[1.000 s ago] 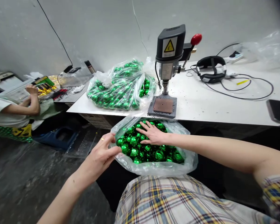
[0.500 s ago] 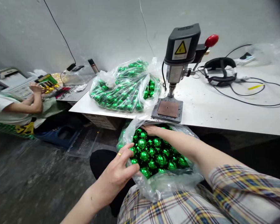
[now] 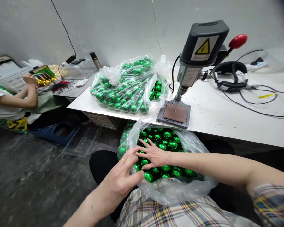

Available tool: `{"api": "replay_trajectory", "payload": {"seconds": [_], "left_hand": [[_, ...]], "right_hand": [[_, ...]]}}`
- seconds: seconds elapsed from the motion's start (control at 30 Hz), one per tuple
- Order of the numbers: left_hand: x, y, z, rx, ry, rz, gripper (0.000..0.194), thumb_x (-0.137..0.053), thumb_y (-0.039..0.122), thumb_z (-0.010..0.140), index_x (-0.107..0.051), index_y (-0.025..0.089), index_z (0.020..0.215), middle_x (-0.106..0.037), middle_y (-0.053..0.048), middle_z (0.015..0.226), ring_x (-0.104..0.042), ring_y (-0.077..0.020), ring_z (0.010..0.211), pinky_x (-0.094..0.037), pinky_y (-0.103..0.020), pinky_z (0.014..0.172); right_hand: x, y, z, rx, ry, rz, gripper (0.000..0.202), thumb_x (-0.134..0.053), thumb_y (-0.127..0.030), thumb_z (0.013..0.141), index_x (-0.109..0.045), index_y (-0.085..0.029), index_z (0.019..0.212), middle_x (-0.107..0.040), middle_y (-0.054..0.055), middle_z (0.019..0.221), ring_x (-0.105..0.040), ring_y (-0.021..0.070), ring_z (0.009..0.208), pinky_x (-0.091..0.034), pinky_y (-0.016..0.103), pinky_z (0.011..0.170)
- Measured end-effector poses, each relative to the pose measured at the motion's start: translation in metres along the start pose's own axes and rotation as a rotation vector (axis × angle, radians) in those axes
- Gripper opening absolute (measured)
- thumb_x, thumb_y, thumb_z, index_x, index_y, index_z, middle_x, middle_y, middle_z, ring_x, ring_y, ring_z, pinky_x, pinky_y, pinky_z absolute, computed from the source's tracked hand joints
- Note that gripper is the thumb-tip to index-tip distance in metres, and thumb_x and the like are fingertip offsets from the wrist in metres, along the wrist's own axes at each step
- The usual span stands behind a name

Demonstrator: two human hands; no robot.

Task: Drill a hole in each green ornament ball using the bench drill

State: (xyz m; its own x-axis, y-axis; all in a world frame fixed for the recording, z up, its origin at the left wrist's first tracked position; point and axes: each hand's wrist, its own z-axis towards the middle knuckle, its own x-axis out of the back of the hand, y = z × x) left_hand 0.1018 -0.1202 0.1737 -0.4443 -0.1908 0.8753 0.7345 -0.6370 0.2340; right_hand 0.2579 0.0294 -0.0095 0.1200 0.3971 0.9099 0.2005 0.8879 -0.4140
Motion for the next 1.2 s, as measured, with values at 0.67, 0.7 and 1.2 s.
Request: {"api": "replay_trajectory", "payload": {"seconds": [0.67,0.7,1.2], "left_hand": [[-0.014,-0.007,-0.008,-0.016,0.058,-0.033,0.01,-0.056,0.01,0.091,-0.064,0.016,0.089,-0.055,-0.013,0.105,-0.046,-0.0307,0.138,-0.051,-0.041,0.107],[-0.009,-0.008,-0.006,-0.008,0.01,-0.052,0.011,-0.056,0.01,0.09,-0.065,0.017,0.091,-0.056,-0.013,0.105,-0.046,-0.0298,0.138,-0.049,-0.042,0.11],[-0.029,-0.139,0.171,0.316,-0.101,-0.492,0.023,-0.061,0.036,0.091,-0.073,0.016,0.092,-0.074,-0.008,0.09,-0.068,-0.019,0.085,-0.055,-0.031,0.08]], "right_hand": [[0.018,0.09,0.061,-0.04,-0.012,-0.047,0.044,-0.05,-0.032,0.098,-0.056,-0.025,0.141,-0.044,0.013,0.154,-0.039,0.0329,0.143,-0.029,0.065,0.115],[0.022,0.085,0.054,-0.037,0.003,-0.043,0.044,-0.051,-0.033,0.098,-0.056,-0.025,0.141,-0.045,0.014,0.154,-0.039,0.0345,0.143,-0.029,0.068,0.113],[0.099,0.084,-0.127,-0.734,0.827,0.013,0.07,-0.043,-0.057,0.096,-0.037,-0.013,0.151,-0.044,0.024,0.148,-0.04,0.038,0.139,-0.038,0.065,0.112]]}}
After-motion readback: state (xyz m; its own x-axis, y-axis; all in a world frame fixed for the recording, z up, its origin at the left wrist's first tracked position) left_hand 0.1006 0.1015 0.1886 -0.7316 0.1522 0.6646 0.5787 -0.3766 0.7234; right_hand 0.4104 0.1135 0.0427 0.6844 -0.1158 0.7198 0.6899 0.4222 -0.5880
